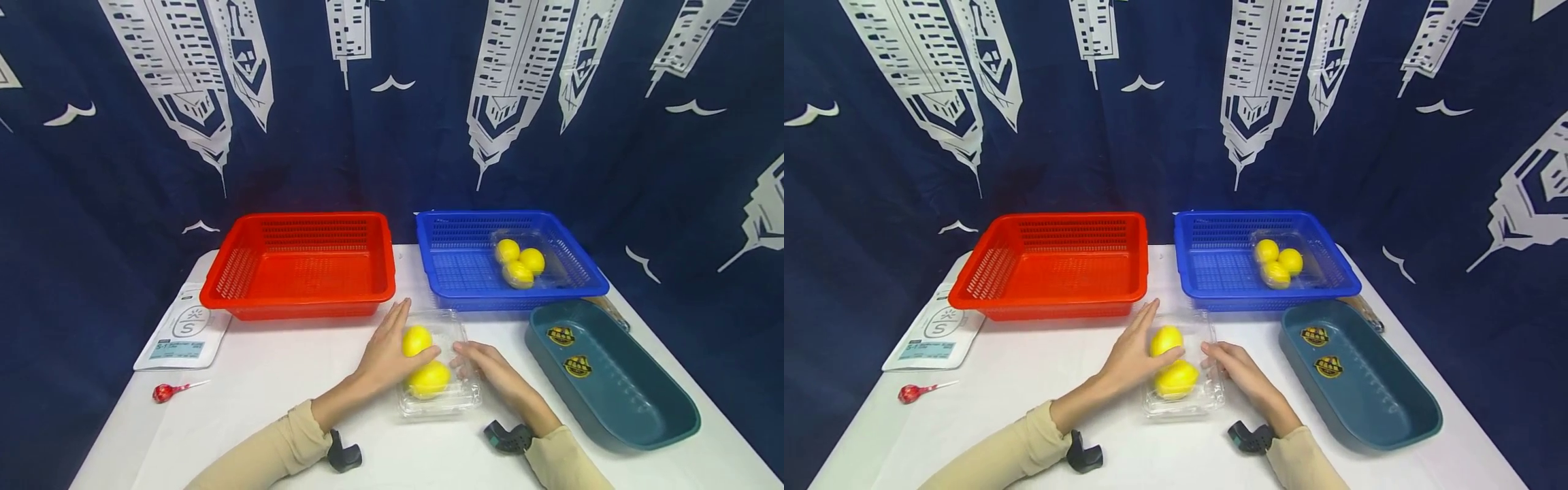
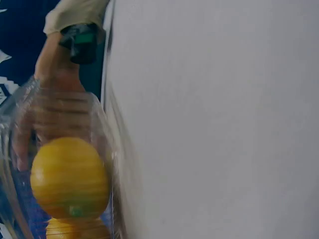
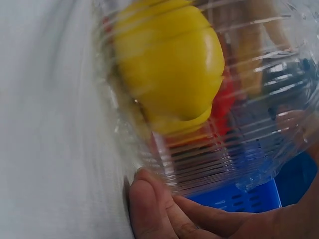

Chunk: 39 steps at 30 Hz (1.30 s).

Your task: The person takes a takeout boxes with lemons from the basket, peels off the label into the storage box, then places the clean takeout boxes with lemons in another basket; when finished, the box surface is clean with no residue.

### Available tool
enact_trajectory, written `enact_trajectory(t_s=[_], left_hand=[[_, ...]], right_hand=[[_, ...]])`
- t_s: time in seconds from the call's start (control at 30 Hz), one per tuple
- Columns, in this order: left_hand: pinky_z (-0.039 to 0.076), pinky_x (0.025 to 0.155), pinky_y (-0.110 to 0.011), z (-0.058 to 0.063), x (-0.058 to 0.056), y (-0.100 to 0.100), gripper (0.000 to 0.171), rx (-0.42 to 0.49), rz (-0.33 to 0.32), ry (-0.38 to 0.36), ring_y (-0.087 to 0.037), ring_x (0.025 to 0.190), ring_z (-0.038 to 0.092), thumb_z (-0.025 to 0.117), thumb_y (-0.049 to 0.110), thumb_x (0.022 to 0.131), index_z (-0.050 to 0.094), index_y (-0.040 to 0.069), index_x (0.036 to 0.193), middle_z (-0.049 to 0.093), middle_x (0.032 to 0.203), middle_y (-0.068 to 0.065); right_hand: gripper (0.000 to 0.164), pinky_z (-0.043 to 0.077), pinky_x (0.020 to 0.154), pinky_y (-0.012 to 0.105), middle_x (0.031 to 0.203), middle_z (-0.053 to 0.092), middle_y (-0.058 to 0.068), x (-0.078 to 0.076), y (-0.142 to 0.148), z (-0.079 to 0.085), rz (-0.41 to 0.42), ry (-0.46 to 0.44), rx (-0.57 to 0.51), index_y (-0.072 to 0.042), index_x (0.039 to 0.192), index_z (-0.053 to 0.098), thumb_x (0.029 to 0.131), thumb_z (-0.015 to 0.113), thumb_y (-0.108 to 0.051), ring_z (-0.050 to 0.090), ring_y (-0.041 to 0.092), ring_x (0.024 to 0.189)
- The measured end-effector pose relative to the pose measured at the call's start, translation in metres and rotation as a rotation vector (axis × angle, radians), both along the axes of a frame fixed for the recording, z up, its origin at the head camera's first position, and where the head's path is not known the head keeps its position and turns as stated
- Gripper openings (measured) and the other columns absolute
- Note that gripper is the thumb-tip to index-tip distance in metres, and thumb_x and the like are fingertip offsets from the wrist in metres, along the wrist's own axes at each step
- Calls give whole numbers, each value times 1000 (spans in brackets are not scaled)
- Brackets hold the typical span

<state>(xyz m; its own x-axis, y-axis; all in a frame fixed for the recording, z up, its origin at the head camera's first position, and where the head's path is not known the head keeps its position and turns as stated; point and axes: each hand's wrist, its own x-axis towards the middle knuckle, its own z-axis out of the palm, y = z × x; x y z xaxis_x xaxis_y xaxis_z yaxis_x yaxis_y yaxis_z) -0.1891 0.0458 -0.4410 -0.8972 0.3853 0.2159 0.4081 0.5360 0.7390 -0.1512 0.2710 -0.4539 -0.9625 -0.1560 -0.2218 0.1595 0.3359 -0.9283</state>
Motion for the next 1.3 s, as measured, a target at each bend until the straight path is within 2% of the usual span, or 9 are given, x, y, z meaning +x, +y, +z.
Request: enact_trajectory(t_s=[0.07, 0.17, 0.4, 0.5, 0.67, 0.87, 1.03, 1.17, 1.3], left_hand=[[29, 118, -58, 6, -3, 9, 98, -25, -15, 20, -27, 151, 23, 65, 60, 82, 22, 12, 156, 25, 162, -7], [32, 118, -54, 14, -14, 22, 99, -32, -36, 36, -26, 150, 25, 65, 61, 83, 19, 13, 157, 23, 163, -7], [31, 120, -49, 32, -51, 49, 105, -19, -30, -41, -29, 149, 28, 67, 58, 83, 12, 9, 157, 14, 165, -7], [31, 119, -48, 32, -66, 57, 109, -49, -19, -42, -30, 148, 28, 67, 59, 82, 7, 9, 158, 10, 166, -9], [29, 120, -51, 26, -84, 67, 113, -61, -1, -39, -31, 150, 23, 67, 61, 81, 0, 12, 158, 0, 167, -6], [28, 120, -54, 15, -93, 71, 110, -66, 12, -108, -31, 152, 17, 55, 69, 85, -3, 10, 157, -13, 166, -1], [28, 121, -48, 10, -96, 73, 115, 2, -7, -109, -33, 151, 18, 63, 63, 83, -8, 9, 156, -18, 165, -2], [31, 118, -49, 9, -99, 76, 118, 62, -23, -115, -34, 149, 23, 67, 60, 81, -6, 7, 156, -19, 164, -2], [28, 119, -51, 9, -102, 80, 118, 89, -45, -144, -32, 152, 16, 68, 58, 81, -6, 5, 156, -22, 164, -1]], right_hand=[[58, 48, 85, 29, 108, 67, 20, 0, 2, -1, 18, 2, -9, 10, 132, 49, 100, 42, -39, 61, 17, 88], [58, 50, 83, 29, 107, 66, 22, 1, 4, -2, 46, 13, -27, 12, 131, 48, 101, 41, -37, 61, 18, 86], [57, 50, 84, 29, 105, 66, 21, 2, 7, -1, 54, 23, -33, 12, 127, 50, 101, 40, -37, 61, 18, 87], [58, 49, 86, 29, 106, 66, 20, 2, 8, -1, 54, 10, -21, 12, 128, 50, 101, 41, -38, 61, 18, 87], [59, 50, 83, 28, 104, 67, 23, 3, 8, -2, 71, 1, -26, 15, 130, 48, 100, 42, -36, 62, 18, 86], [58, 52, 82, 29, 104, 67, 20, 4, 9, -2, 136, -29, -57, 14, 129, 48, 100, 44, -36, 63, 18, 87], [56, 52, 84, 29, 107, 66, 20, 3, 12, 1, 178, -50, -77, 15, 128, 49, 101, 45, -34, 62, 18, 90], [56, 52, 83, 29, 109, 65, 23, 2, 15, 4, 184, -49, -75, 15, 128, 49, 100, 45, -34, 62, 19, 90], [58, 52, 84, 30, 109, 65, 22, 2, 18, 6, 178, -61, -67, 14, 131, 47, 100, 45, -34, 61, 19, 92]])
